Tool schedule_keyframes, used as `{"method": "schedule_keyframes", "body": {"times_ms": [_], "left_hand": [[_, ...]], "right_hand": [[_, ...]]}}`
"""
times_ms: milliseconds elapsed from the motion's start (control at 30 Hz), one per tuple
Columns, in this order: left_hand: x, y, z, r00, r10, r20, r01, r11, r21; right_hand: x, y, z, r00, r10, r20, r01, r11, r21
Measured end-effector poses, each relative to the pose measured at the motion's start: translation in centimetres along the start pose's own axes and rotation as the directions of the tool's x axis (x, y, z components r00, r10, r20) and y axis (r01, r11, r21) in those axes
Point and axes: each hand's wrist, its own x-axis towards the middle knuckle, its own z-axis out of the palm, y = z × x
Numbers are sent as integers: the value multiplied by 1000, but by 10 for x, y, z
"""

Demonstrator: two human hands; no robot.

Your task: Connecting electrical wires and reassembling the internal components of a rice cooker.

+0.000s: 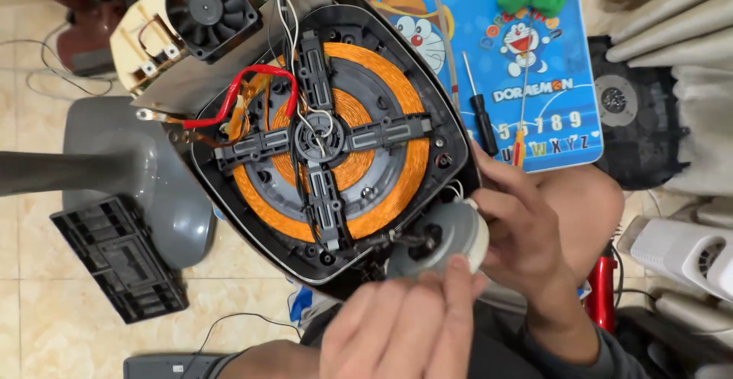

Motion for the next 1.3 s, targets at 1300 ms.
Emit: {"method": "schedule_keyframes", "body": {"times_ms": [1300], "left_hand": [[-35,-21,2,957,-292,-4,263,869,-419]], "right_hand": [[106,-71,-31,907,-228,353,94,929,358]]}}
